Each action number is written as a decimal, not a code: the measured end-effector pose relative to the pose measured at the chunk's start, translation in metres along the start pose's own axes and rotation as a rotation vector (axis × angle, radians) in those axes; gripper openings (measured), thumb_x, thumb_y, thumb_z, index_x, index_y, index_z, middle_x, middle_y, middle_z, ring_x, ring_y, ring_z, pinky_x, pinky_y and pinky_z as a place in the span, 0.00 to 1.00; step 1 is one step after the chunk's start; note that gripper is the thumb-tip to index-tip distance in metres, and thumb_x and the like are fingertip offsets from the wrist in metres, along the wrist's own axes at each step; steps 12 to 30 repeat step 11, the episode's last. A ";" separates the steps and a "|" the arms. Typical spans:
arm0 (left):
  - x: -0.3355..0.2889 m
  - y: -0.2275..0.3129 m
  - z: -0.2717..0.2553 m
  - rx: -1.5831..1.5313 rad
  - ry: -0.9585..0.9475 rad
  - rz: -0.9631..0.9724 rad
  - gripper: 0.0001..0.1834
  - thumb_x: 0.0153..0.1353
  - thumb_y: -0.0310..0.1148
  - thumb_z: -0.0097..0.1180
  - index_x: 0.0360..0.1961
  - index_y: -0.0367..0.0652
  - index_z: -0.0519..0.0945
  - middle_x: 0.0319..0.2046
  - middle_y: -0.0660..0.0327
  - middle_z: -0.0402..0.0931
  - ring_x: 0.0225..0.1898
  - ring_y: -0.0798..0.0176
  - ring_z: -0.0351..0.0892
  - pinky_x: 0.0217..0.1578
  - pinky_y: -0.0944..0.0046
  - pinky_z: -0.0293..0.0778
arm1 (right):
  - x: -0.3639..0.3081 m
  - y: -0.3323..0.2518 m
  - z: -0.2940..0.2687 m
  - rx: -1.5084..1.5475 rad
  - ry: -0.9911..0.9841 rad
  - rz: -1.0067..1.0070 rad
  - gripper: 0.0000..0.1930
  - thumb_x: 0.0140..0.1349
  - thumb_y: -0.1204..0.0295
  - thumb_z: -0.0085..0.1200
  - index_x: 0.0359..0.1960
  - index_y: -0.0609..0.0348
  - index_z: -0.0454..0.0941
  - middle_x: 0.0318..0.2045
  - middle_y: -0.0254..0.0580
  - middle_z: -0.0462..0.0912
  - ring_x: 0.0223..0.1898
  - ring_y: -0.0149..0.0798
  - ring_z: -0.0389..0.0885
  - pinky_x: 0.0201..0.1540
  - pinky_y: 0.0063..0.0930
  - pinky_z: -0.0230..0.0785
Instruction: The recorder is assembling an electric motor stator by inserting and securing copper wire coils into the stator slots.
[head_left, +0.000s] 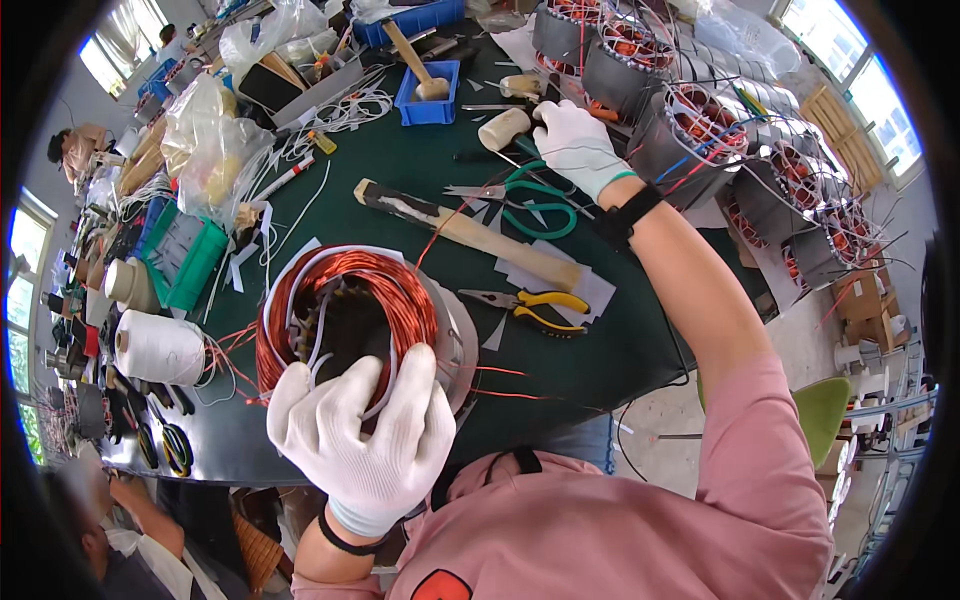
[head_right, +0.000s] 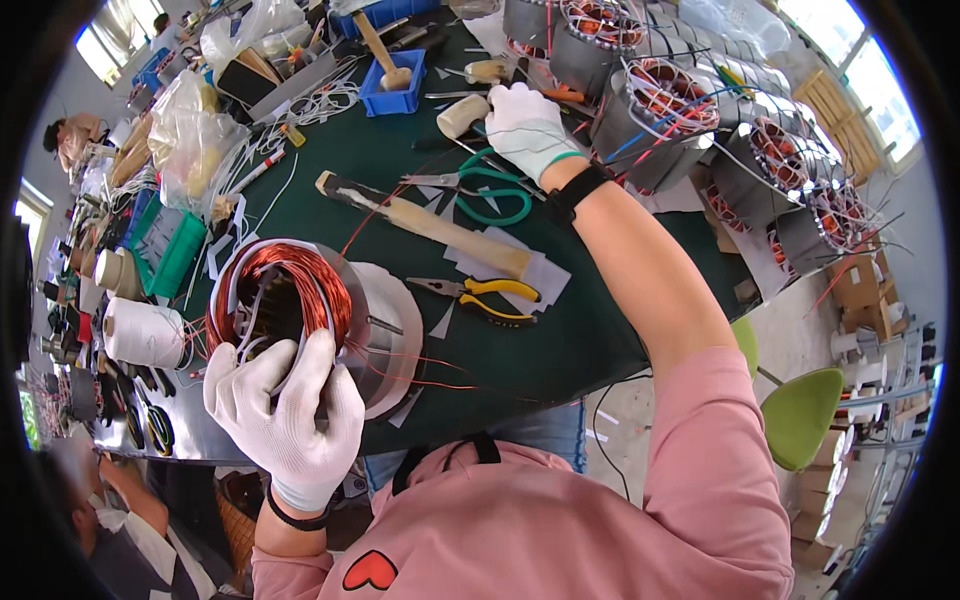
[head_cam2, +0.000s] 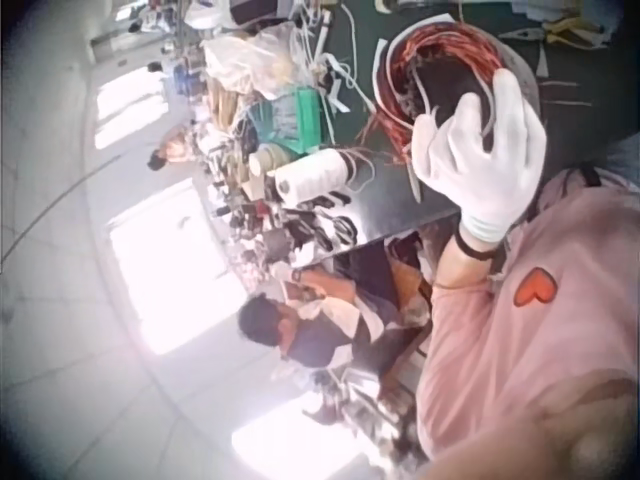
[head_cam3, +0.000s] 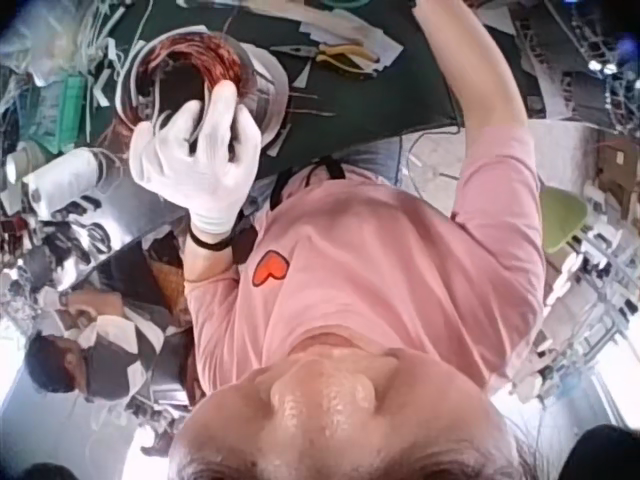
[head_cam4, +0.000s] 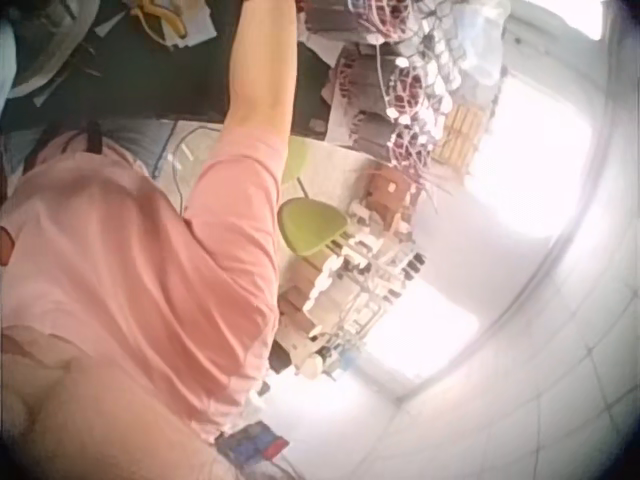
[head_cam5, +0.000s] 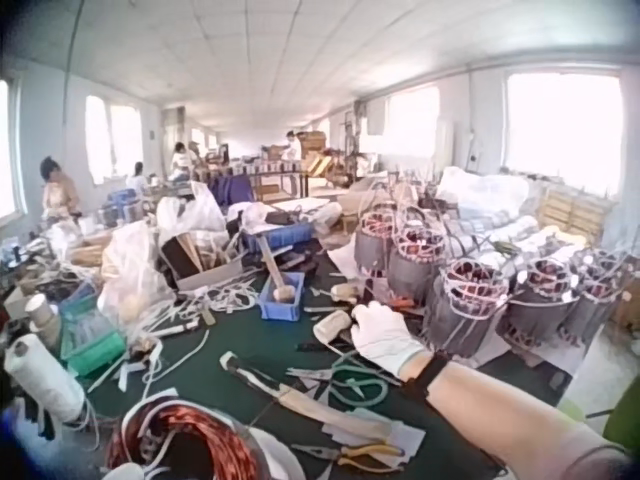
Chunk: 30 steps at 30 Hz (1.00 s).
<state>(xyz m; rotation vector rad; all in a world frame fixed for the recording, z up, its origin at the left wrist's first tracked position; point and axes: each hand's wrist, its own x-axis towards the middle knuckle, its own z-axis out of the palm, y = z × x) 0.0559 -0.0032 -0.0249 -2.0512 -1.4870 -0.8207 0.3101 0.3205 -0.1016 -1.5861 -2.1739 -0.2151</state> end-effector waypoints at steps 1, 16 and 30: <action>0.000 0.000 0.001 -0.005 0.006 0.002 0.24 0.47 0.27 0.68 0.49 0.52 0.86 0.43 0.65 0.75 0.42 0.59 0.75 0.63 0.43 0.65 | 0.000 0.006 0.005 -0.111 -0.001 0.020 0.17 0.65 0.60 0.55 0.51 0.52 0.81 0.43 0.53 0.82 0.46 0.57 0.84 0.47 0.53 0.78; -0.002 0.001 0.003 0.067 0.054 -0.004 0.21 0.50 0.33 0.68 0.48 0.56 0.87 0.43 0.65 0.74 0.43 0.58 0.72 0.60 0.45 0.66 | 0.007 -0.015 0.009 -0.208 -0.282 -0.123 0.19 0.62 0.56 0.60 0.51 0.51 0.83 0.47 0.48 0.84 0.50 0.52 0.84 0.50 0.45 0.77; -0.002 0.001 0.003 0.067 0.054 -0.004 0.21 0.50 0.33 0.68 0.48 0.56 0.87 0.43 0.65 0.74 0.43 0.58 0.72 0.60 0.45 0.66 | 0.007 -0.015 0.009 -0.208 -0.282 -0.123 0.19 0.62 0.56 0.60 0.51 0.51 0.83 0.47 0.48 0.84 0.50 0.52 0.84 0.50 0.45 0.77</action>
